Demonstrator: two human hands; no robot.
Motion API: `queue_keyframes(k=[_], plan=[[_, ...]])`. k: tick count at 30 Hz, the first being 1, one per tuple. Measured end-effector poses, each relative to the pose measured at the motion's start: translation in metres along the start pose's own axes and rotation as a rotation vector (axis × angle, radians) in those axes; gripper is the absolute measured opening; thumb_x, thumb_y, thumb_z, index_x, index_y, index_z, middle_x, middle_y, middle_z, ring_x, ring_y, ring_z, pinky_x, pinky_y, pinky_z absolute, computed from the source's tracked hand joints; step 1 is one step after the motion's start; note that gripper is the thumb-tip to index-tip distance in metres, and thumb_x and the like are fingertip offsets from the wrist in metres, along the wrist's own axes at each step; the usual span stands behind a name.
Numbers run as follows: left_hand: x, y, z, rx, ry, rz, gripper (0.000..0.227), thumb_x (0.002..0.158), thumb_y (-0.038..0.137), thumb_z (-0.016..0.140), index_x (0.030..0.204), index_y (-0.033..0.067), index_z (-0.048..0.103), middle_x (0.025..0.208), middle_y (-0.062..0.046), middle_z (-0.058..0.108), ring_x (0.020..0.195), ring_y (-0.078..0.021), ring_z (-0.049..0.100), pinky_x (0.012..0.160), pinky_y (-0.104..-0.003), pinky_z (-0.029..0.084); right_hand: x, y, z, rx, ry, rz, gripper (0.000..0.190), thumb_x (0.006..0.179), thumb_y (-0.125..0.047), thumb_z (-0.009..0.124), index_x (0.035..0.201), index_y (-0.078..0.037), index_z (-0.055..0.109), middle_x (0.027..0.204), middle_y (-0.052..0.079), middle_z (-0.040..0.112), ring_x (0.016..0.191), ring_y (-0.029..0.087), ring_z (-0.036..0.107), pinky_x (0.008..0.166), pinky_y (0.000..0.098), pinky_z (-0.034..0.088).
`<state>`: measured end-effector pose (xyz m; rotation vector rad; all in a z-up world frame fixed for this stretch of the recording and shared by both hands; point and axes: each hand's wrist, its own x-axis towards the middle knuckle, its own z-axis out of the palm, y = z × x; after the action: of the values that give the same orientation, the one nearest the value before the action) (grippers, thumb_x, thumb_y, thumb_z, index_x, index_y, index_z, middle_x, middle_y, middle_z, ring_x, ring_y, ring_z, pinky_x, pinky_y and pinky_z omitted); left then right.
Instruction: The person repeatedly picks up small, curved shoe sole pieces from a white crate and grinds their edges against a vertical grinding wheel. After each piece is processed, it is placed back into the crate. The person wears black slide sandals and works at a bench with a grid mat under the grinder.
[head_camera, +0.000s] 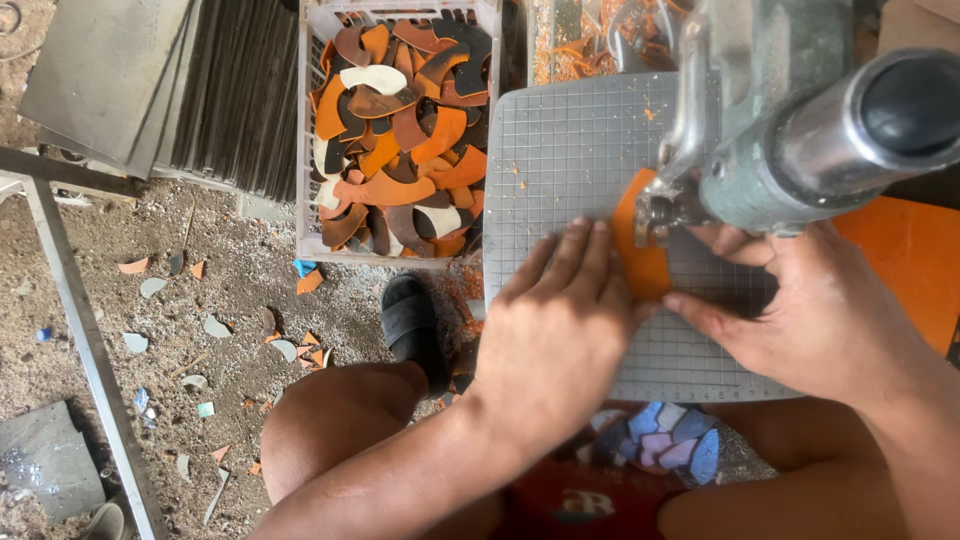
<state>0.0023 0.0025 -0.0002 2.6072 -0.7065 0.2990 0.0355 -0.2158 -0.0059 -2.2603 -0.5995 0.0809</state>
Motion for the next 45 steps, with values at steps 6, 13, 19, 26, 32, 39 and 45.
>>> queue_keyframes(k=[6, 13, 19, 26, 32, 39, 45], plan=[[0.006, -0.006, -0.003, 0.008, -0.029, 0.017, 0.043, 0.093, 0.030, 0.071, 0.109, -0.0097, 0.073, 0.130, -0.030, 0.067, 0.126, -0.0369, 0.066, 0.109, -0.047, 0.051, 0.002, -0.006, 0.004, -0.029, 0.040, 0.014, 0.072, 0.070, -0.013, 0.088, 0.127, 0.005, 0.049, 0.114, 0.020, 0.057, 0.100, 0.025, 0.064, 0.083, 0.0378, 0.066], [0.011, -0.013, -0.007, -0.037, -0.031, 0.023, 0.039, 0.091, 0.024, 0.072, 0.108, -0.0100, 0.072, 0.132, -0.030, 0.066, 0.127, -0.0370, 0.065, 0.110, -0.046, 0.051, 0.000, -0.004, 0.009, -0.085, 0.075, -0.017, 0.067, 0.073, -0.012, 0.088, 0.123, 0.007, 0.046, 0.106, 0.022, 0.064, 0.091, 0.029, 0.073, 0.075, 0.0388, 0.066], [0.016, -0.017, -0.005, -0.046, -0.027, 0.036, 0.035, 0.091, 0.020, 0.073, 0.109, -0.0103, 0.072, 0.131, -0.031, 0.066, 0.126, -0.0376, 0.065, 0.110, -0.046, 0.050, 0.000, -0.003, 0.012, -0.068, 0.096, -0.014, 0.071, 0.077, -0.012, 0.085, 0.128, 0.012, 0.042, 0.108, 0.025, 0.064, 0.093, 0.033, 0.075, 0.072, 0.0380, 0.066], [0.021, -0.021, -0.002, -0.076, -0.030, 0.026, 0.031, 0.089, 0.015, 0.074, 0.109, -0.0085, 0.072, 0.130, -0.029, 0.067, 0.126, -0.0366, 0.065, 0.111, -0.047, 0.050, 0.006, -0.009, 0.010, -0.093, 0.102, -0.043, 0.067, 0.076, -0.010, 0.084, 0.128, 0.014, 0.048, 0.122, 0.033, 0.063, 0.104, 0.041, 0.072, 0.077, 0.0412, 0.066], [0.025, -0.026, 0.000, -0.075, -0.022, 0.025, 0.031, 0.090, 0.010, 0.071, 0.117, -0.0058, 0.071, 0.134, -0.024, 0.066, 0.129, -0.0330, 0.064, 0.113, -0.049, 0.047, 0.002, -0.004, 0.011, -0.179, 0.079, 0.081, 0.065, 0.076, -0.017, 0.086, 0.123, 0.012, 0.051, 0.108, 0.028, 0.070, 0.092, 0.037, 0.075, 0.071, 0.0432, 0.064], [0.033, -0.033, -0.001, -0.123, -0.094, 0.009, 0.029, 0.086, 0.008, 0.071, 0.114, 0.0007, 0.072, 0.140, -0.019, 0.063, 0.134, -0.0300, 0.059, 0.115, -0.051, 0.044, -0.004, 0.000, 0.012, -0.197, 0.090, 0.083, 0.057, 0.082, -0.023, 0.083, 0.117, 0.011, 0.054, 0.099, 0.025, 0.071, 0.089, 0.035, 0.076, 0.066, 0.0418, 0.062], [0.039, -0.037, 0.001, -0.119, -0.090, 0.019, 0.028, 0.089, 0.008, 0.070, 0.116, 0.0021, 0.073, 0.140, -0.017, 0.063, 0.135, -0.0278, 0.058, 0.117, -0.051, 0.043, 0.000, -0.003, 0.008, -0.293, 0.058, 0.124, 0.043, 0.081, -0.024, 0.085, 0.103, 0.006, 0.063, 0.089, 0.020, 0.072, 0.081, 0.034, 0.074, 0.070, 0.0444, 0.060]])
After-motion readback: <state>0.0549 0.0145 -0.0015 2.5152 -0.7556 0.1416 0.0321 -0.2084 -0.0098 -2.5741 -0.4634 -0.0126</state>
